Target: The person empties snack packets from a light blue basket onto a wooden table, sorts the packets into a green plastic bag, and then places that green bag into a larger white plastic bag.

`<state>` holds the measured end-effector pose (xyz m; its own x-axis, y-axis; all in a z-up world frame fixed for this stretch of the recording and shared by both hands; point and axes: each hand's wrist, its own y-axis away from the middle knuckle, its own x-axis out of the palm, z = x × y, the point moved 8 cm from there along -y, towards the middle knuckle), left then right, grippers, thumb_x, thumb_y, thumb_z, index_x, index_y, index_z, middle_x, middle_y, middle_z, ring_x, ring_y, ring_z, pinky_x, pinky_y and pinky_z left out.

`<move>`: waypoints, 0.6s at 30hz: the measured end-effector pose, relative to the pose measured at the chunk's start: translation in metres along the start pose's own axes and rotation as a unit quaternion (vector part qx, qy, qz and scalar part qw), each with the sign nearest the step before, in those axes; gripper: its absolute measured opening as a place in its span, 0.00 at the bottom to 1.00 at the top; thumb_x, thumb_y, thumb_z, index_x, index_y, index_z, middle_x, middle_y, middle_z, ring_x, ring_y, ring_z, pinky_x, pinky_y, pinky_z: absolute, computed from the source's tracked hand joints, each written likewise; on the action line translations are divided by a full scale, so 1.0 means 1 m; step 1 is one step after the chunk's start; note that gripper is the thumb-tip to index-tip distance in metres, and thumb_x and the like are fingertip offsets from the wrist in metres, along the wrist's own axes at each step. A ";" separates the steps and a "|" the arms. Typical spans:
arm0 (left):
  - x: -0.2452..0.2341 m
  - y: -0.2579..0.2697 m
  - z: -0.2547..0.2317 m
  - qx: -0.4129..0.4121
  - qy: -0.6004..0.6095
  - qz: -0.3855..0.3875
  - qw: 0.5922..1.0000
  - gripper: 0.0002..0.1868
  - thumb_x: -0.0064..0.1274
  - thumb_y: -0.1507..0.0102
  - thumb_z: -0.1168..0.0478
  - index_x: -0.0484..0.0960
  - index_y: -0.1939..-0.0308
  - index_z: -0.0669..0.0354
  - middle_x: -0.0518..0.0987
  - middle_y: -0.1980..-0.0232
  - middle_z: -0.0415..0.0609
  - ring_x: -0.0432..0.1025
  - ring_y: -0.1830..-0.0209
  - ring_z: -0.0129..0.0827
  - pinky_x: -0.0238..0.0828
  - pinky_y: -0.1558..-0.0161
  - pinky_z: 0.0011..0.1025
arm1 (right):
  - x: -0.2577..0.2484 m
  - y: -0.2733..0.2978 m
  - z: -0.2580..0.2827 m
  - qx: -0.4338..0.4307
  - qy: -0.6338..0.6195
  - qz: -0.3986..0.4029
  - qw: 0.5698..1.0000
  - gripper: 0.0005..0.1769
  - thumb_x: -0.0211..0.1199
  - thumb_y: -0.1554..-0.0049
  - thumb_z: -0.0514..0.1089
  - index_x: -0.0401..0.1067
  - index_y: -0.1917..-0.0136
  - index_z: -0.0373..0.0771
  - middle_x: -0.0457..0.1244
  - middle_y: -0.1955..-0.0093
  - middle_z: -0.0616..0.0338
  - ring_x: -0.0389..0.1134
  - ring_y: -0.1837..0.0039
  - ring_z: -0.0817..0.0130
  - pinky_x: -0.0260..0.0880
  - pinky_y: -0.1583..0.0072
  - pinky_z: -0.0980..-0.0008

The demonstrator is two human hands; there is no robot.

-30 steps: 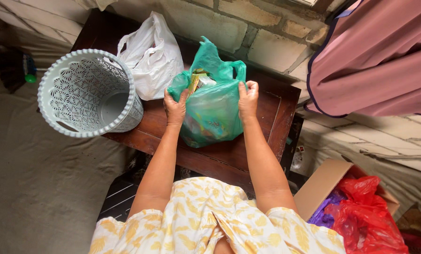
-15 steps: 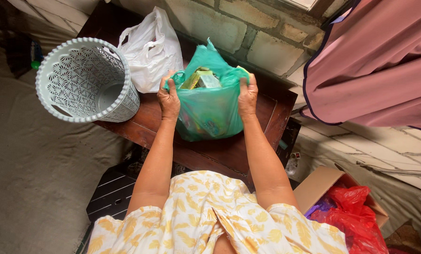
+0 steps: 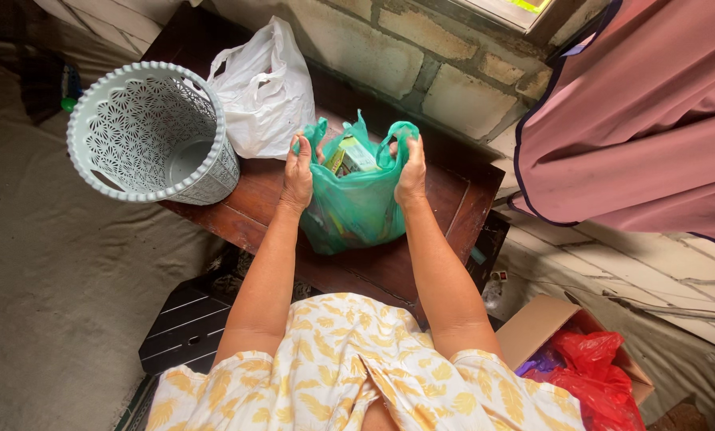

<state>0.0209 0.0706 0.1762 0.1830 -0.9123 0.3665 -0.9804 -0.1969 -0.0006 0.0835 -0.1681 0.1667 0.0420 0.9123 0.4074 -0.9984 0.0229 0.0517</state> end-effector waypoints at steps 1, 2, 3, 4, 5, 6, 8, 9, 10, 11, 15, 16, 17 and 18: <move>0.002 0.000 -0.001 0.008 0.011 0.018 1.000 0.20 0.39 0.26 0.42 0.71 0.47 0.54 0.69 0.62 0.37 0.62 0.61 0.21 0.64 0.56 0.19 | 0.004 0.001 -0.001 0.000 -0.004 0.017 1.000 0.12 0.52 0.34 0.49 0.73 0.46 0.43 0.62 0.59 0.67 0.63 0.54 0.78 0.64 0.47 0.76; 0.004 -0.002 -0.001 0.016 0.023 0.036 0.999 0.19 0.42 0.26 0.44 0.73 0.47 0.55 0.70 0.61 0.38 0.63 0.62 0.21 0.64 0.56 0.19 | 0.008 0.001 -0.003 0.002 -0.004 0.033 0.999 0.11 0.54 0.34 0.49 0.72 0.46 0.43 0.63 0.59 0.67 0.63 0.54 0.78 0.65 0.48 0.76; 0.007 -0.003 -0.001 0.024 0.034 0.056 0.998 0.17 0.46 0.26 0.47 0.75 0.46 0.56 0.71 0.61 0.38 0.63 0.62 0.21 0.64 0.56 0.19 | 0.012 0.001 -0.006 0.003 -0.003 0.048 0.999 0.10 0.55 0.33 0.48 0.72 0.47 0.43 0.63 0.58 0.68 0.63 0.54 0.78 0.65 0.48 0.75; 0.008 -0.004 0.001 0.024 0.038 0.067 0.997 0.16 0.47 0.26 0.49 0.76 0.46 0.57 0.74 0.59 0.39 0.65 0.62 0.22 0.65 0.56 0.20 | 0.015 0.000 -0.009 0.005 -0.003 0.063 0.998 0.09 0.56 0.33 0.48 0.71 0.47 0.42 0.64 0.57 0.68 0.63 0.54 0.79 0.65 0.48 0.75; 0.010 -0.005 0.002 0.025 0.041 0.078 0.996 0.15 0.49 0.26 0.51 0.77 0.46 0.59 0.76 0.57 0.40 0.66 0.62 0.22 0.66 0.56 0.21 | 0.016 0.000 -0.010 -0.006 0.022 0.068 0.997 0.08 0.57 0.33 0.47 0.73 0.45 0.42 0.64 0.57 0.68 0.63 0.53 0.79 0.65 0.47 0.76; 0.011 -0.006 0.002 0.025 0.045 0.089 0.995 0.13 0.50 0.26 0.54 0.78 0.47 0.60 0.79 0.55 0.42 0.67 0.62 0.22 0.67 0.56 0.21 | 0.017 0.001 -0.011 -0.017 0.046 0.073 0.996 0.09 0.58 0.33 0.45 0.74 0.43 0.41 0.64 0.56 0.69 0.63 0.52 0.80 0.64 0.46 0.77; 0.015 -0.005 0.002 0.012 0.050 0.107 0.993 0.11 0.54 0.28 0.58 0.81 0.47 0.60 0.79 0.55 0.42 0.69 0.63 0.24 0.70 0.56 0.23 | 0.019 0.002 -0.014 -0.030 0.086 0.074 0.993 0.10 0.61 0.34 0.43 0.77 0.41 0.40 0.66 0.54 0.69 0.63 0.51 0.80 0.65 0.45 0.78; 0.018 -0.004 0.001 0.006 0.052 0.116 0.992 0.10 0.56 0.29 0.60 0.82 0.47 0.60 0.80 0.54 0.43 0.70 0.63 0.24 0.71 0.56 0.24 | 0.020 0.002 -0.015 -0.033 0.100 0.069 0.992 0.11 0.62 0.36 0.42 0.78 0.41 0.40 0.67 0.53 0.69 0.64 0.51 0.80 0.66 0.46 0.78; 0.022 -0.004 -0.001 -0.003 0.049 0.133 0.990 0.09 0.57 0.31 0.61 0.83 0.49 0.60 0.80 0.52 0.42 0.70 0.63 0.24 0.72 0.57 0.24 | 0.021 0.004 -0.014 -0.036 0.115 0.064 0.991 0.12 0.63 0.37 0.41 0.79 0.41 0.40 0.68 0.52 0.69 0.64 0.51 0.80 0.67 0.46 0.77; 0.024 -0.004 -0.002 -0.012 0.045 0.151 0.987 0.08 0.58 0.32 0.62 0.84 0.51 0.59 0.80 0.50 0.41 0.70 0.62 0.24 0.72 0.57 0.24 | 0.022 0.005 -0.015 -0.026 0.118 0.061 0.991 0.11 0.63 0.37 0.40 0.79 0.42 0.40 0.68 0.52 0.69 0.64 0.51 0.80 0.67 0.46 0.77; 0.026 -0.009 0.007 -0.038 0.001 0.180 0.983 0.04 0.60 0.37 0.65 0.86 0.59 0.56 0.79 0.43 0.37 0.73 0.50 0.21 0.75 0.53 0.25 | 0.030 0.011 -0.013 0.006 0.112 0.059 0.992 0.11 0.64 0.38 0.39 0.78 0.42 0.39 0.69 0.53 0.68 0.66 0.51 0.80 0.69 0.47 0.77; 0.023 -0.011 0.008 -0.003 -0.024 0.182 0.983 0.05 0.62 0.37 0.67 0.86 0.57 0.57 0.77 0.44 0.39 0.71 0.48 0.23 0.72 0.48 0.25 | 0.032 0.011 -0.014 0.013 0.106 0.061 0.992 0.10 0.64 0.38 0.39 0.78 0.43 0.39 0.69 0.53 0.68 0.67 0.51 0.80 0.69 0.47 0.77; 0.019 -0.012 0.010 0.032 -0.050 0.184 0.981 0.06 0.64 0.36 0.68 0.87 0.55 0.59 0.76 0.45 0.41 0.70 0.45 0.25 0.68 0.42 0.26 | 0.031 0.011 -0.012 -0.003 0.107 0.049 0.993 0.09 0.65 0.39 0.38 0.75 0.44 0.39 0.68 0.54 0.68 0.66 0.52 0.80 0.69 0.48 0.77; 0.015 -0.012 0.011 0.067 -0.075 0.185 0.978 0.07 0.66 0.35 0.70 0.88 0.54 0.60 0.74 0.46 0.43 0.68 0.43 0.27 0.65 0.37 0.26 | 0.030 0.011 -0.011 -0.019 0.109 0.037 0.993 0.09 0.65 0.39 0.38 0.72 0.45 0.40 0.66 0.55 0.69 0.66 0.52 0.80 0.68 0.50 0.77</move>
<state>0.0366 0.0554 0.1710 -0.1638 -0.9702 0.1783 -0.9652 0.1202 -0.2323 0.0738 -0.1357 0.1696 -0.0376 0.9789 0.2008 -0.9993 -0.0369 -0.0070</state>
